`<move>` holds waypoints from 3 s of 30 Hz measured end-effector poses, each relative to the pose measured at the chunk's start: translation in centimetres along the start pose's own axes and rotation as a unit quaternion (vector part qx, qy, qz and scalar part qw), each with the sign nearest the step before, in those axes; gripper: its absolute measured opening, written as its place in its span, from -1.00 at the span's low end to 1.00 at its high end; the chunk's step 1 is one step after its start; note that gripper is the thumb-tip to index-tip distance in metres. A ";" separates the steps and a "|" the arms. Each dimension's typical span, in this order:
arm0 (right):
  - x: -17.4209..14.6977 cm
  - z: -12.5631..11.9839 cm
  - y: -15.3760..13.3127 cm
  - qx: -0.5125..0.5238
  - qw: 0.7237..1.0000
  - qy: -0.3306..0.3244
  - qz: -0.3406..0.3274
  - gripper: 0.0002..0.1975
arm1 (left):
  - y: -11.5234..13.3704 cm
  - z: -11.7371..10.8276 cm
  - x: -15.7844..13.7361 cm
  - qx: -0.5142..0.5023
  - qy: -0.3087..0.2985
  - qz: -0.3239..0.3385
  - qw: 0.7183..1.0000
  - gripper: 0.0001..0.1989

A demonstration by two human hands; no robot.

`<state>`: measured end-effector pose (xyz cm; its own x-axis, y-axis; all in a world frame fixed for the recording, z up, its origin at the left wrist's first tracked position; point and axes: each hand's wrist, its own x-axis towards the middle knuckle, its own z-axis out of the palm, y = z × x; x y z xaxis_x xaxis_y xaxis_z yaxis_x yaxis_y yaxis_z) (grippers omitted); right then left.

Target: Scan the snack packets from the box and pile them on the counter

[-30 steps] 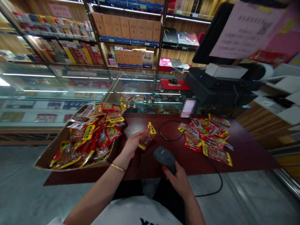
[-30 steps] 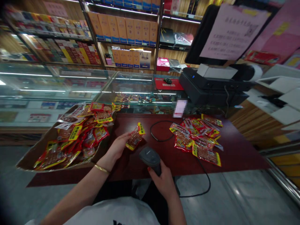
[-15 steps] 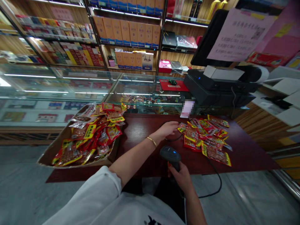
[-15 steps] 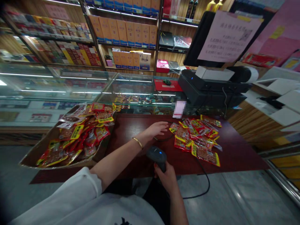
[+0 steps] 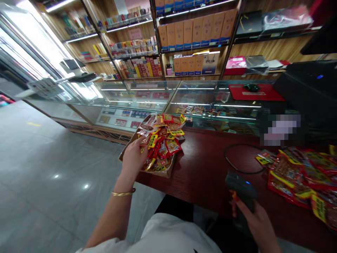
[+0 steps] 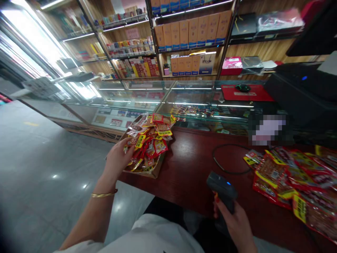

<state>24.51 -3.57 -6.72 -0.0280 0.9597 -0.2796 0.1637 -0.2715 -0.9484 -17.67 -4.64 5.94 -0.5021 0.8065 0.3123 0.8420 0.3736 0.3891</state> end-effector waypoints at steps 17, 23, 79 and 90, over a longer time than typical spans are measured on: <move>0.8 -0.2 1.2 0.024 0.999 -0.029 0.007 -0.47 | 1.5 -1.6 0.2 -0.055 0.007 -0.069 0.996 -0.63; 0.6 0.1 0.5 0.022 0.999 -0.029 -0.006 -0.45 | 10.2 2.8 -4.4 -0.600 -0.211 -0.142 0.759 -0.61; -4.5 -1.2 -4.6 -0.337 0.929 -0.007 -0.151 -0.65 | 13.5 19.6 -3.8 -0.648 -0.417 -0.097 0.630 -0.51; -4.8 -1.4 -4.9 -0.317 0.937 0.010 -0.146 -0.67 | 13.6 19.0 -3.8 -0.641 -0.412 -0.114 0.638 -0.53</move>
<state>25.22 -6.72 -0.56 -0.1458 0.9892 -0.0128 0.7044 0.0947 -0.7034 -0.55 6.12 -6.40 0.1365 0.9623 -0.2354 -0.3517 0.2692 0.8965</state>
